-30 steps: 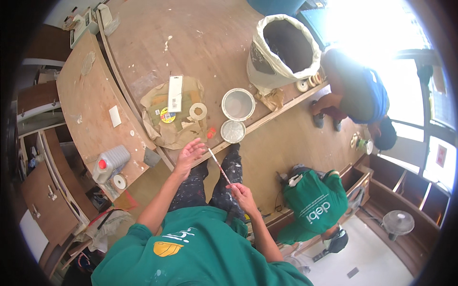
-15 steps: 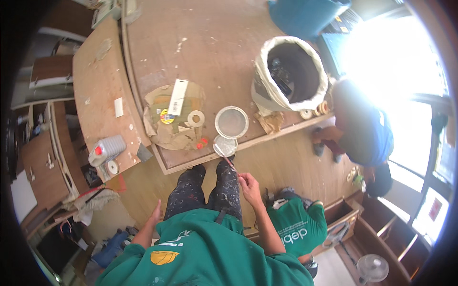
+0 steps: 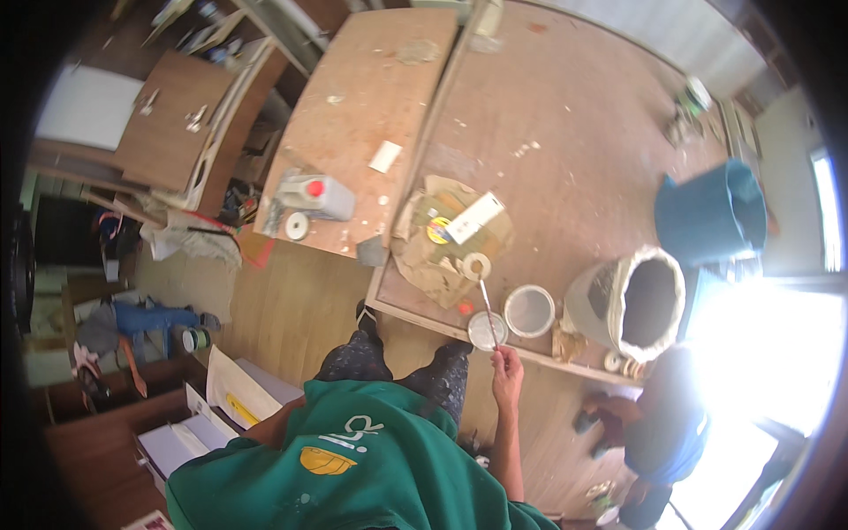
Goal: The person applies a thin strip of trim or tape along the edges of a white cabinet interior, pressing it into place by hand. Later, the person opens a paint can, removes the lid, and uses a stick to stir the contents while other workers are present in the room.
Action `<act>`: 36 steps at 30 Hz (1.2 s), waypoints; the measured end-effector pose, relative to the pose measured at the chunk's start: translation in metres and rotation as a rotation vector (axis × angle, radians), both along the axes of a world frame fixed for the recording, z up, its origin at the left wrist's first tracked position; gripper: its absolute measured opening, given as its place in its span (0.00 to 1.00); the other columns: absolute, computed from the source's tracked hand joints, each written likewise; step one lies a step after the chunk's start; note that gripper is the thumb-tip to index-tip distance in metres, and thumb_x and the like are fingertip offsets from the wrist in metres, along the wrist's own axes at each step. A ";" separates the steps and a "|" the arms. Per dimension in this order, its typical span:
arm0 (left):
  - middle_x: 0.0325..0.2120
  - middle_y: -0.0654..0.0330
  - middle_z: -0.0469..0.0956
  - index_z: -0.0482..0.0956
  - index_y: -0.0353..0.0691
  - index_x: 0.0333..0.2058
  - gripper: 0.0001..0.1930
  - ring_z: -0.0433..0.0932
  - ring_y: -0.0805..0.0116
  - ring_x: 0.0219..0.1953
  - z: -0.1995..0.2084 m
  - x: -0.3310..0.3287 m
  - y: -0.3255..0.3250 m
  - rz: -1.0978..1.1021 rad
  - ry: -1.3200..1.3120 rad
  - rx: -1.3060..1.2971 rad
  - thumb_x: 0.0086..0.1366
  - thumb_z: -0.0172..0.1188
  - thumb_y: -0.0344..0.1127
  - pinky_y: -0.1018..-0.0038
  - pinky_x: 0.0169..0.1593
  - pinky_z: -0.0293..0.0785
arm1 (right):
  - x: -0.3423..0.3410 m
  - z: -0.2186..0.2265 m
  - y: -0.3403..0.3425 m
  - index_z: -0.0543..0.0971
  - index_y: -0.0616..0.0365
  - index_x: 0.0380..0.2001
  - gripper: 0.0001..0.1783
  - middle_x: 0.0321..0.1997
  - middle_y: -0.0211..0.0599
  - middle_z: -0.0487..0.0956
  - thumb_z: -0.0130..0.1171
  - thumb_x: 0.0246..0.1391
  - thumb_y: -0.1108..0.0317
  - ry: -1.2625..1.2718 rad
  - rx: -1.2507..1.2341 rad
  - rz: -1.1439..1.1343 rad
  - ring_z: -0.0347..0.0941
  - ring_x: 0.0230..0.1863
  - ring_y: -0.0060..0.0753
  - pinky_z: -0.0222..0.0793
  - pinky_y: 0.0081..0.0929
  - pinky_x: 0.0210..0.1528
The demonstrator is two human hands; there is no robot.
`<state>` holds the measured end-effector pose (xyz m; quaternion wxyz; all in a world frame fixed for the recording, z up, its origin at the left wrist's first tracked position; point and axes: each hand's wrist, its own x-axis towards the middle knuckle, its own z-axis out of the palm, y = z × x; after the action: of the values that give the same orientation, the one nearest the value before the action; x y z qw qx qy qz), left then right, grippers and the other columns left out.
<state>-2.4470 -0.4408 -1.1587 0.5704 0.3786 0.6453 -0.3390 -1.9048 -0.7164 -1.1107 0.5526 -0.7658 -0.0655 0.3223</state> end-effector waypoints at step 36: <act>0.71 0.44 0.55 0.50 0.37 0.72 0.38 0.59 0.45 0.70 0.028 -0.055 0.330 0.695 -0.315 0.955 0.69 0.60 0.36 0.56 0.69 0.59 | -0.175 0.100 0.294 0.79 0.63 0.41 0.10 0.32 0.28 0.79 0.57 0.66 0.66 -0.283 0.064 0.052 0.71 0.30 0.17 0.70 0.19 0.35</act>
<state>-2.5018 -0.1112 -1.1304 0.5034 0.4052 0.7198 0.2537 -2.0799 -0.4229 -1.0112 0.5534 -0.7836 -0.1730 0.2231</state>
